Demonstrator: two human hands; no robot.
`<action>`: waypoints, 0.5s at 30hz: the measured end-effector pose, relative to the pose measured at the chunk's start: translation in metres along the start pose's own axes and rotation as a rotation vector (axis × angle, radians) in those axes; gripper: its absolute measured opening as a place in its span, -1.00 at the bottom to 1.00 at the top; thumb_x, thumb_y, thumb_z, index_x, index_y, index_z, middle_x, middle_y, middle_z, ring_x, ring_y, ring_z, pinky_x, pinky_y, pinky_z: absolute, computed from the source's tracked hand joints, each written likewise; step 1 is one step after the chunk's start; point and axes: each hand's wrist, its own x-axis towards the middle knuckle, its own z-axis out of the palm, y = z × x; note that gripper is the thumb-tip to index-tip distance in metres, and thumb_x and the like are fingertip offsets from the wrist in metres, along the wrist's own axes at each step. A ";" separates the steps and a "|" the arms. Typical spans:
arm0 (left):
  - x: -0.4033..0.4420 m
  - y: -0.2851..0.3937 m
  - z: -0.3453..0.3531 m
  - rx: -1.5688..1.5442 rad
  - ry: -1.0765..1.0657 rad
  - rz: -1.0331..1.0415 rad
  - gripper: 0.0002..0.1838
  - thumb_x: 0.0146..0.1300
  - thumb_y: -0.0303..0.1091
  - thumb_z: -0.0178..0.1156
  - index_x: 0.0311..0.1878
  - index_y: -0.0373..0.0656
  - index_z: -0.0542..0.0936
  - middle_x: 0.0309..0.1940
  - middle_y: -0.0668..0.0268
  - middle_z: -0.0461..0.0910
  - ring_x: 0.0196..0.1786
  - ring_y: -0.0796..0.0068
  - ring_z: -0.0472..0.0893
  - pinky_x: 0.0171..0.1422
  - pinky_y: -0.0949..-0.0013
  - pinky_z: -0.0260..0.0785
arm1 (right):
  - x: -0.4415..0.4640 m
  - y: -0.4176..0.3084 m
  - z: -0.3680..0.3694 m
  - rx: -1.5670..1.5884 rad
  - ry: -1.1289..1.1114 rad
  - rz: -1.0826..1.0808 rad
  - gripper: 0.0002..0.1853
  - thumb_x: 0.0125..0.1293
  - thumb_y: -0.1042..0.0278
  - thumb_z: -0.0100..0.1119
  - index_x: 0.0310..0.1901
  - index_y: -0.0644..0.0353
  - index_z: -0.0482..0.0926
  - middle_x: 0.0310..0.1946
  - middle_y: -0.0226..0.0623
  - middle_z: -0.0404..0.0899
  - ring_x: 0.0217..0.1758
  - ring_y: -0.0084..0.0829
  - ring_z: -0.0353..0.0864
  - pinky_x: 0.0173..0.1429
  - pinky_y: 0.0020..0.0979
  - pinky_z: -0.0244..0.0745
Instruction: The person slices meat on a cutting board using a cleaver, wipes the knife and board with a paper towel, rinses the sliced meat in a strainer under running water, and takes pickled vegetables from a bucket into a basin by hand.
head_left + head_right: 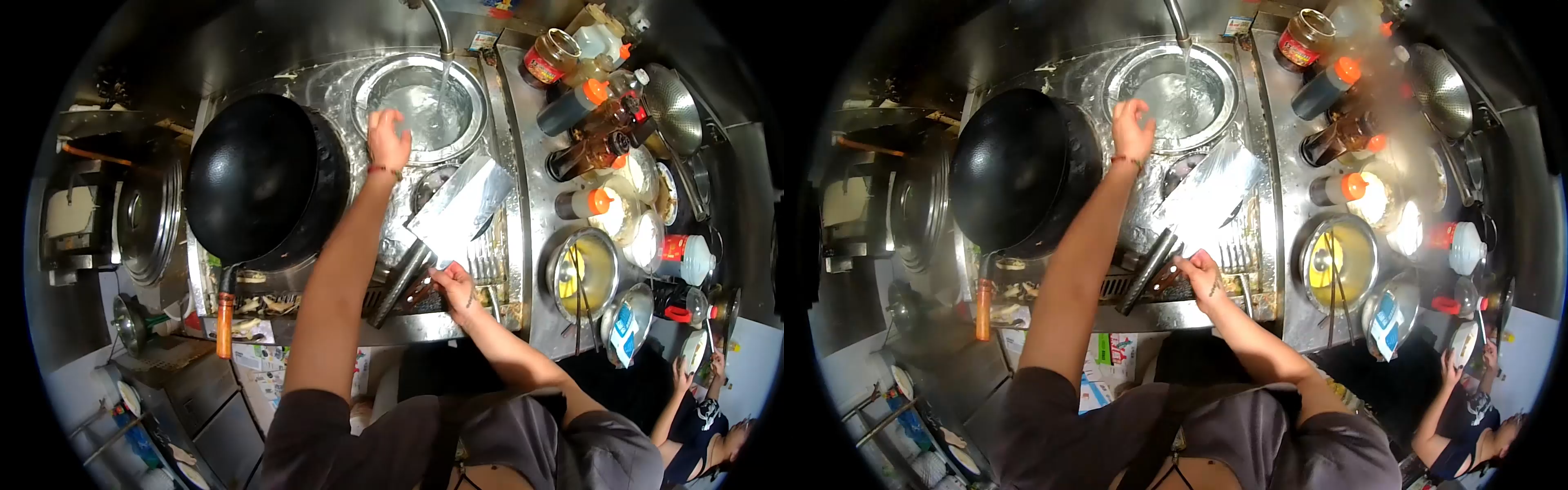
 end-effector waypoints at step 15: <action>-0.066 0.068 -0.014 0.080 -0.815 0.705 -0.56 0.23 -0.34 0.04 0.18 -0.24 0.37 0.21 0.05 0.35 0.34 0.19 0.27 0.35 0.00 0.14 | -0.029 -0.072 -0.008 0.119 -0.012 -0.112 -0.85 0.39 0.42 0.00 -0.17 0.11 0.22 -0.56 -0.42 0.27 -0.64 -0.56 0.27 -0.56 -0.47 0.24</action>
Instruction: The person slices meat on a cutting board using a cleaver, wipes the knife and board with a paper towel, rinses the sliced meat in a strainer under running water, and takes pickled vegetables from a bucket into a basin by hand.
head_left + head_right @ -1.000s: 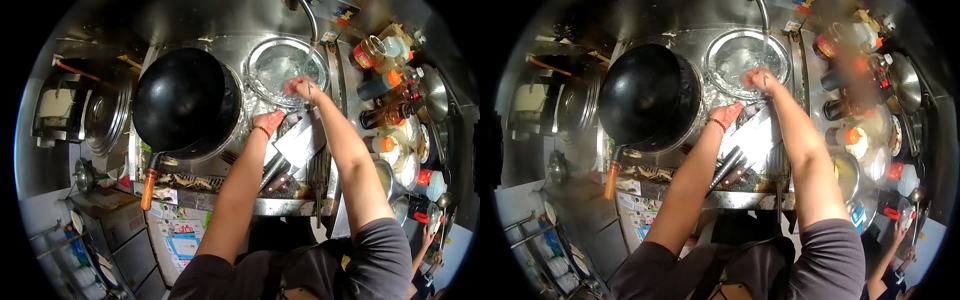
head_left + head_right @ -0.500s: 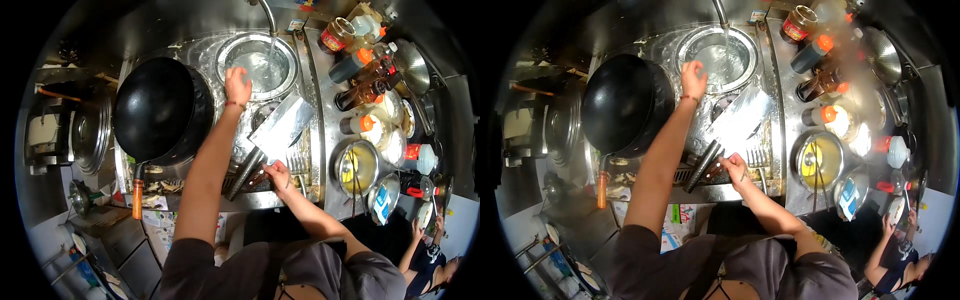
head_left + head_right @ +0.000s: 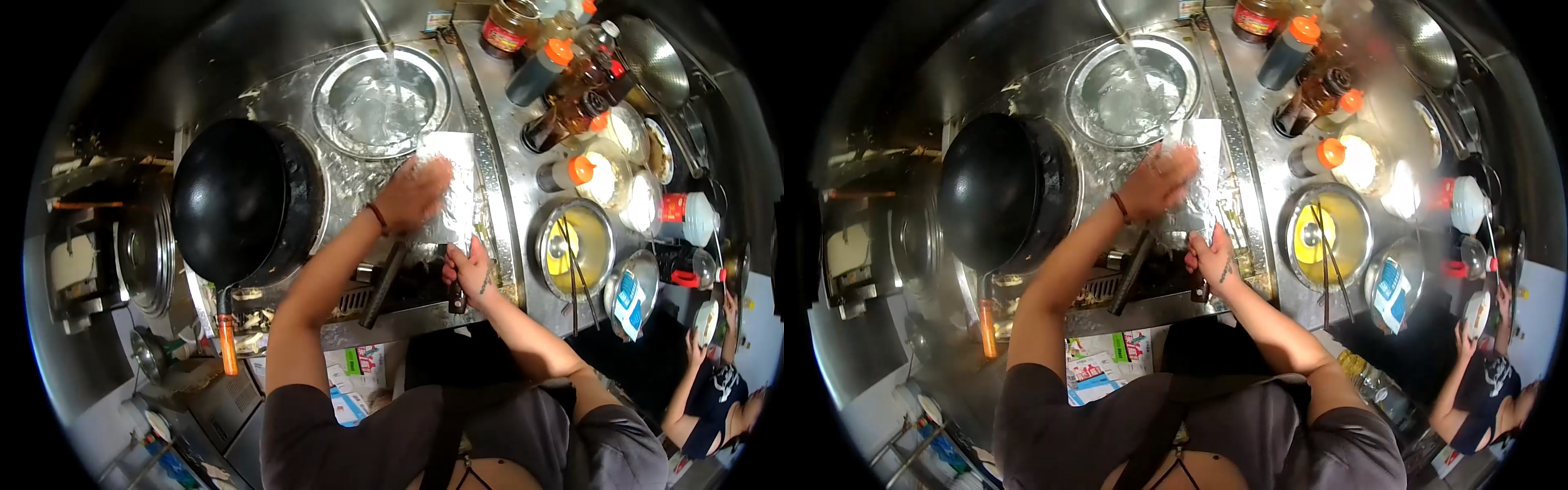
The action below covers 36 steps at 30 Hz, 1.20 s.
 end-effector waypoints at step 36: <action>0.004 -0.119 -0.027 0.087 0.071 -0.535 -0.49 0.34 -0.20 0.00 0.32 -0.15 0.30 0.38 -0.02 0.13 0.43 0.06 0.15 0.42 0.10 0.09 | -0.083 -0.036 -0.038 -1.551 0.041 -0.633 -0.31 -0.12 0.58 0.19 0.15 -0.23 0.51 -0.19 -0.33 0.50 -0.22 -0.23 0.56 -0.19 -0.28 0.50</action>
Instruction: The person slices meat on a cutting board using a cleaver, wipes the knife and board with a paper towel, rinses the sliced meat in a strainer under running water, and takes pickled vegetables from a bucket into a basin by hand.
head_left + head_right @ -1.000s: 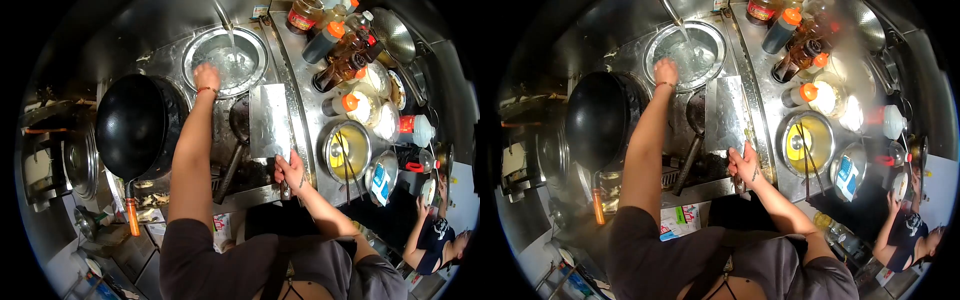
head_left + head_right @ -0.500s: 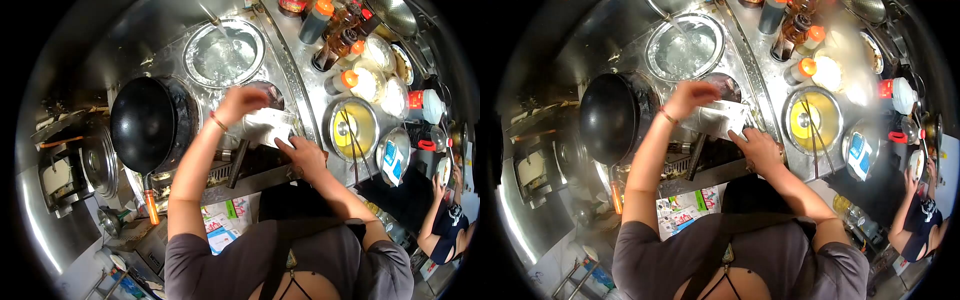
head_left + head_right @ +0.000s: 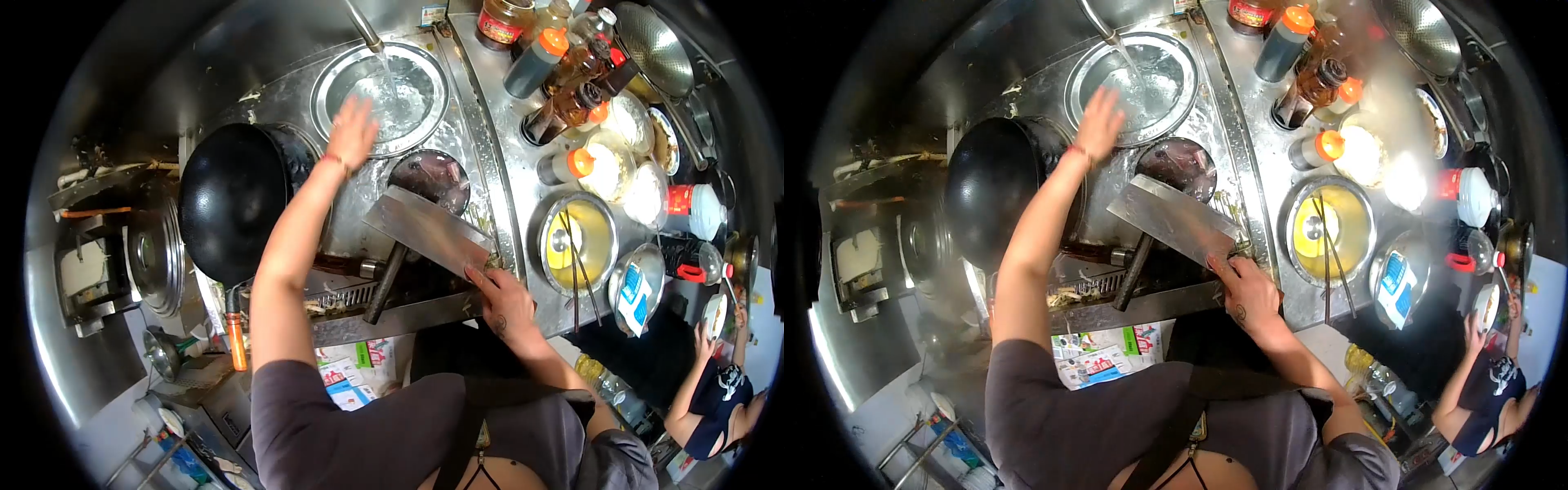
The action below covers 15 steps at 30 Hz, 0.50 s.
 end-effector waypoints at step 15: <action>-0.058 0.097 -0.042 -0.435 -0.374 -0.007 -0.83 0.03 -0.53 0.25 -0.25 -0.21 0.61 -0.40 0.27 0.64 -0.37 0.43 0.61 -0.19 0.44 0.45 | 0.014 0.023 0.011 -0.056 0.050 -0.047 -0.40 0.00 0.65 0.07 0.11 -0.17 0.55 -0.21 -0.24 0.52 -0.17 -0.20 0.56 -0.15 -0.27 0.51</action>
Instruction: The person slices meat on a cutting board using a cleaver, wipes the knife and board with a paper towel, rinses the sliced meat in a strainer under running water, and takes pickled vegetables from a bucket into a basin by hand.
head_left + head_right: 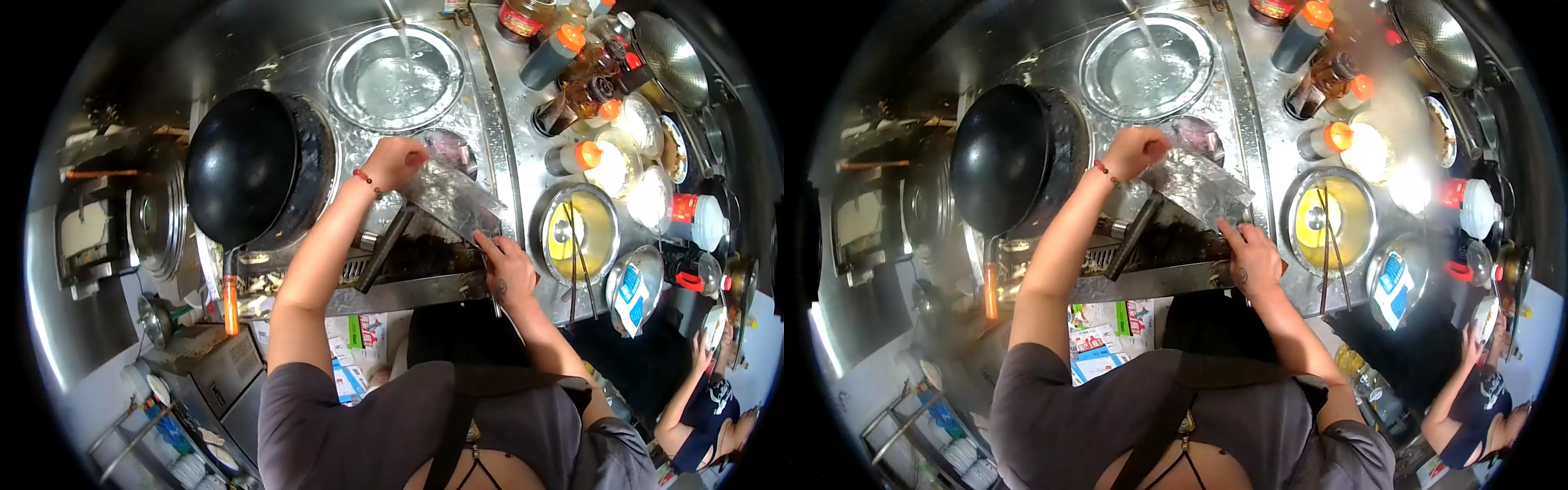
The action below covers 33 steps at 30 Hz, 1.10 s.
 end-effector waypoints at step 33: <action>-0.468 0.402 0.489 -0.184 1.295 -1.495 -0.69 0.16 -0.35 0.16 -0.01 -0.14 0.54 -0.12 0.12 0.56 -0.01 0.07 0.55 0.10 0.14 0.39 | -0.218 0.015 0.020 0.796 -1.287 0.170 -0.74 0.35 0.25 0.14 -0.41 0.10 0.30 -0.66 -0.48 0.25 -0.70 -0.61 0.20 -0.65 -0.53 0.20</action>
